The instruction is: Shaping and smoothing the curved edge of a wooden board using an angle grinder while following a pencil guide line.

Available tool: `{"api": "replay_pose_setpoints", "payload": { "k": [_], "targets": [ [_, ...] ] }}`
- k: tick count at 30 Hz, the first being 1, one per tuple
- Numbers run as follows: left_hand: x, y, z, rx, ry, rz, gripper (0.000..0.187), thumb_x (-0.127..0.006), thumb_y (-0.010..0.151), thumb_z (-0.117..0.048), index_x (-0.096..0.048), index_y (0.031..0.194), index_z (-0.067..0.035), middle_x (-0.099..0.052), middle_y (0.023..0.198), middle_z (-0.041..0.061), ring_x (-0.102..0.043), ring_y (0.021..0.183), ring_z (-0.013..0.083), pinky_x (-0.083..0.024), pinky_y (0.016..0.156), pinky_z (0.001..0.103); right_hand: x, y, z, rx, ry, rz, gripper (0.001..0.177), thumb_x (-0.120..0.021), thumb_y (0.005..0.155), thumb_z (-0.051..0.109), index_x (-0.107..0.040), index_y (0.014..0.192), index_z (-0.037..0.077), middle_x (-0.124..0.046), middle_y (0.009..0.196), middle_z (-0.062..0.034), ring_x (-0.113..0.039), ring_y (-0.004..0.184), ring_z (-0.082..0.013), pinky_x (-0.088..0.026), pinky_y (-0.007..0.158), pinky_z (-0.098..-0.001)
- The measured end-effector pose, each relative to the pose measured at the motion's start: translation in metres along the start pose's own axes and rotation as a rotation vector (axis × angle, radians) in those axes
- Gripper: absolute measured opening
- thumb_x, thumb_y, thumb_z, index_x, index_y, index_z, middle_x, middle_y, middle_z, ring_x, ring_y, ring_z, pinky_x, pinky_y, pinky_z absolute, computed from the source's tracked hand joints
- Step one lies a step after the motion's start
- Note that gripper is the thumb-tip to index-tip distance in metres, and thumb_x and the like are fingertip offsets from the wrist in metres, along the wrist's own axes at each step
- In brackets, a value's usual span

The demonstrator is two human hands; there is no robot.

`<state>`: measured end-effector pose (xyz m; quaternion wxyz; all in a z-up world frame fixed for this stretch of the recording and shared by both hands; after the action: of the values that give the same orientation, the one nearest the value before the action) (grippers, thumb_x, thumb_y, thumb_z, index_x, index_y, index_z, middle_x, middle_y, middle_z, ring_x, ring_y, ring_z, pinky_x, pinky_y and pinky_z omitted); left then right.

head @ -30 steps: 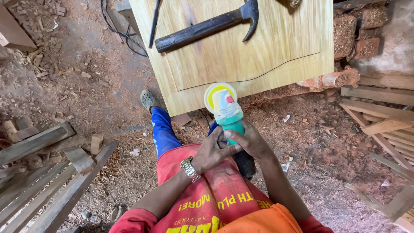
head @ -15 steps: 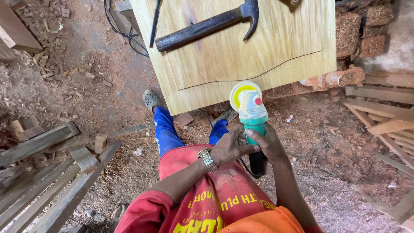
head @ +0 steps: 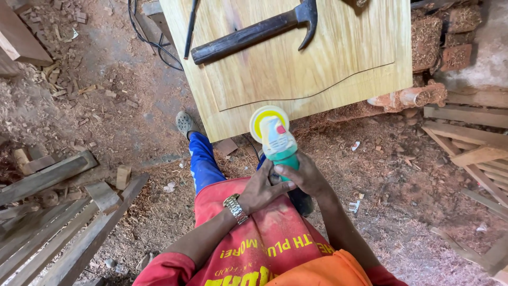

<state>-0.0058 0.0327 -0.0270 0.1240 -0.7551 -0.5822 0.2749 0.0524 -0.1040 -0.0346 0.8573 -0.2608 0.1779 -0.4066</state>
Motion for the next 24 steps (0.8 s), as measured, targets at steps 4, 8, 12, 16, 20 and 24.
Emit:
{"api": "replay_pose_setpoints", "payload": {
  "k": [4,8,12,16,20,24],
  "targets": [
    [-0.013,0.015,-0.006,0.024,0.033,0.049,0.081,-0.079,0.087,-0.029,-0.034,0.149,-0.003,-0.072,0.107,0.014,-0.072,0.094,0.0209,-0.061,0.081,0.037,0.020,-0.011,-0.003,0.031,-0.038,-0.060,0.053,-0.069,0.091,0.037,-0.063,0.127,-0.001,-0.071,0.112,-0.0123,-0.068,0.103,-0.0201,-0.056,0.093,-0.0358],
    [-0.028,0.032,-0.013,-0.034,0.176,0.057,0.085,-0.081,0.087,-0.035,-0.034,0.148,-0.001,-0.070,0.116,0.019,-0.071,0.106,0.0288,-0.057,0.089,0.042,0.041,-0.021,0.000,0.021,-0.020,-0.134,0.054,-0.068,0.089,0.038,-0.061,0.127,0.000,-0.070,0.112,-0.0110,-0.068,0.102,-0.0200,-0.056,0.090,-0.0361],
    [-0.044,0.047,-0.008,-0.009,0.172,0.128,0.083,-0.078,0.086,-0.043,-0.039,0.145,0.001,-0.072,0.116,0.020,-0.073,0.108,0.0318,-0.057,0.093,0.043,0.063,-0.031,-0.010,0.017,0.003,-0.221,0.054,-0.067,0.090,0.037,-0.061,0.128,-0.001,-0.070,0.113,-0.0118,-0.067,0.102,-0.0202,-0.055,0.091,-0.0363],
    [-0.058,0.062,-0.012,-0.100,0.262,0.155,0.079,-0.080,0.088,-0.044,-0.046,0.142,0.001,-0.070,0.118,0.023,-0.072,0.109,0.0336,-0.058,0.092,0.044,0.078,-0.036,-0.014,-0.008,0.071,-0.286,0.056,-0.069,0.088,0.035,-0.058,0.129,-0.001,-0.068,0.113,-0.0115,-0.066,0.102,-0.0199,-0.056,0.089,-0.0370],
    [-0.067,0.073,-0.028,-0.099,0.239,0.148,0.087,-0.077,0.084,-0.047,-0.039,0.145,0.002,-0.070,0.115,0.022,-0.071,0.105,0.0339,-0.056,0.089,0.044,0.090,-0.042,-0.015,-0.015,0.095,-0.309,0.054,-0.068,0.089,0.035,-0.058,0.130,0.001,-0.068,0.116,-0.0090,-0.065,0.105,-0.0176,-0.054,0.093,-0.0347],
    [-0.083,0.088,-0.010,-0.023,0.353,0.167,0.082,-0.078,0.082,-0.051,-0.048,0.139,-0.001,-0.072,0.107,0.020,-0.072,0.099,0.0340,-0.057,0.086,0.044,0.109,-0.048,-0.025,0.005,0.088,-0.350,0.048,-0.067,0.092,0.031,-0.062,0.129,0.001,-0.068,0.113,-0.0086,-0.065,0.102,-0.0166,-0.053,0.091,-0.0343]
  ]
}}
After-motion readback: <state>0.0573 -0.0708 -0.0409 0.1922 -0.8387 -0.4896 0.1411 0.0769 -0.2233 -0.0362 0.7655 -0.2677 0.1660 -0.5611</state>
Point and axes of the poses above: each hand's wrist, its own y-axis towards the middle knuckle, its own x-axis out of the back of the hand, z = x × y, the point moved 5 cm from there along y, towards the middle knuckle
